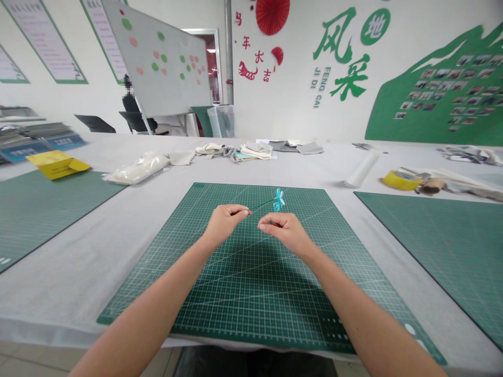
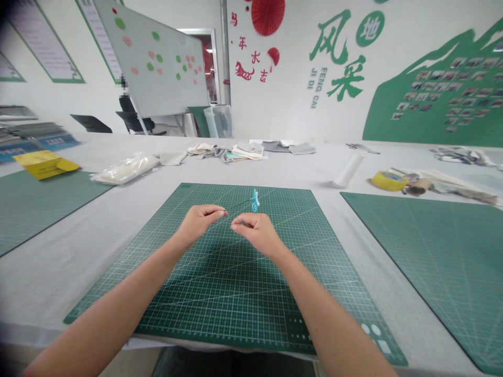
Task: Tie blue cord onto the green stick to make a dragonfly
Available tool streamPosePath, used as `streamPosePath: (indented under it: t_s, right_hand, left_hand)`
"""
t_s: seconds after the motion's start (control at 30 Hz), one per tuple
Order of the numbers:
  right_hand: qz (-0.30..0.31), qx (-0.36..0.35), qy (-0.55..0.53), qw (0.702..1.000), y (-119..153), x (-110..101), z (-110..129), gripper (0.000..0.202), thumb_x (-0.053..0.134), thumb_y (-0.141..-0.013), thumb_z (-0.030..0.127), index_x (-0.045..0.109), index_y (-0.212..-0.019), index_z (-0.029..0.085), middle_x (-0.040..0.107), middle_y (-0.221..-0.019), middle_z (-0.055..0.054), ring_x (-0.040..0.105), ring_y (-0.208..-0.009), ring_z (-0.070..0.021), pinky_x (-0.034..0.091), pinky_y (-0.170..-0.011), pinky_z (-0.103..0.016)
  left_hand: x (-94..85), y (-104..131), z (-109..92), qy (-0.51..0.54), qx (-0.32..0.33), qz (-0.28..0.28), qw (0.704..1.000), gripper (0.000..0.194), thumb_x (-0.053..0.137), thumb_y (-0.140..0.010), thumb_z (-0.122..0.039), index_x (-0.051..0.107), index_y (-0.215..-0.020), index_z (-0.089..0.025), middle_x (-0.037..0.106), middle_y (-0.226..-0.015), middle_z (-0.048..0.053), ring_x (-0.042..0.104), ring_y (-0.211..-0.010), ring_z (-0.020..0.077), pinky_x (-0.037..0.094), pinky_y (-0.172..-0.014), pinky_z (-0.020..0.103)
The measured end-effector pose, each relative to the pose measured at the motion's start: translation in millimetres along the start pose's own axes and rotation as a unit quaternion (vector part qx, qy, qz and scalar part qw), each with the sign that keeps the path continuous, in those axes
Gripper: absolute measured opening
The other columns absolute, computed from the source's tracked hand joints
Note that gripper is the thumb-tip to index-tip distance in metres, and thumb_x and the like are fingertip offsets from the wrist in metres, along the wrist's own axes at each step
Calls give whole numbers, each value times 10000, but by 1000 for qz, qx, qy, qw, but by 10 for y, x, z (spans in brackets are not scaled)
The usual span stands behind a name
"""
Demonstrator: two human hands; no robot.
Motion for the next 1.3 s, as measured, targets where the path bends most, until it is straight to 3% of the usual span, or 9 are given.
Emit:
streamPosePath:
  t_s: [0.17, 0.4, 0.6, 0.73, 0.83, 0.93, 1.07, 1.17, 1.3]
  right_hand:
    - [-23, -20, 59, 998, 26, -36, 87, 195, 549, -840, 311, 638, -726, 180, 497, -576, 24, 382, -520, -98, 293, -530, -245]
    - [-67, -56, 127, 988, 54, -152, 177, 192, 512, -872, 299, 653, -788, 197, 587, -632, 11, 482, -570, -114, 339, -573, -239]
    - [-65, -38, 152, 985, 12, -309, 60, 214, 525, -858, 325, 658, -752, 196, 589, -639, 8, 470, -568, -115, 332, -572, -249]
    - [-9, 27, 98, 995, -37, -309, -185, 217, 586, -800, 370, 675, -735, 183, 486, -535, 34, 359, -494, -95, 277, -507, -245]
    - [33, 55, 17, 998, -64, -233, -324, 230, 622, -758, 391, 678, -736, 169, 484, -556, 32, 347, -508, -90, 273, -505, -244]
    - [33, 75, -59, 995, -80, -197, -403, 236, 657, -721, 396, 673, -727, 160, 499, -573, 25, 365, -523, -90, 286, -511, -243]
    - [17, 95, -96, 991, -69, -186, -417, 221, 678, -700, 380, 675, -735, 162, 528, -595, 15, 372, -515, -87, 288, -499, -244]
    - [11, 89, -85, 992, -59, -174, -368, 192, 666, -715, 364, 676, -724, 173, 529, -603, 19, 392, -539, -94, 309, -525, -249]
    - [-4, 58, -66, 996, -63, -138, -293, 184, 660, -725, 361, 677, -716, 179, 535, -624, 21, 413, -577, -103, 332, -571, -255]
  left_hand:
    - [68, 37, -121, -159, 68, 21, 985, 225, 516, -848, -284, 726, -865, -205, 706, -865, 26, 617, -830, 174, 422, -759, 285]
    - [293, 152, -268, -336, 149, 78, 926, 270, 445, -891, -262, 714, -887, -232, 620, -736, 17, 557, -719, 146, 343, -618, 247]
    - [503, 287, -376, -289, 204, 207, 912, 266, 455, -887, -233, 721, -879, -225, 648, -782, 15, 574, -730, 138, 367, -641, 237]
    - [548, 350, -434, -169, 186, 289, 924, 249, 483, -881, -261, 727, -877, -210, 674, -805, 27, 592, -757, 140, 410, -700, 239]
    - [538, 364, -474, -78, 162, 318, 931, 242, 504, -871, -285, 729, -904, -201, 685, -826, 41, 595, -766, 144, 427, -721, 248]
    - [446, 294, -470, -31, 130, 280, 951, 243, 527, -858, -318, 734, -882, -192, 666, -785, 42, 573, -736, 141, 418, -698, 252]
    - [223, 137, -302, 51, 45, 155, 985, 229, 570, -828, -331, 729, -864, -171, 626, -738, 32, 501, -643, 112, 373, -598, 237]
    - [148, 80, -65, 136, -41, 92, 986, 281, 608, -793, -389, 716, -896, -151, 455, -519, -29, 342, -489, 75, 251, -474, 219]
    - [114, 50, 68, 198, -78, 48, 976, 283, 648, -751, -392, 708, -865, -140, 415, -526, -40, 284, -472, 56, 182, -449, 211]
Point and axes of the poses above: each hand's wrist, its own y-axis away from the middle knuckle, its own x-axis out of the palm, z = x × y, the point moved 10 cm from there along -y, towards the middle knuckle
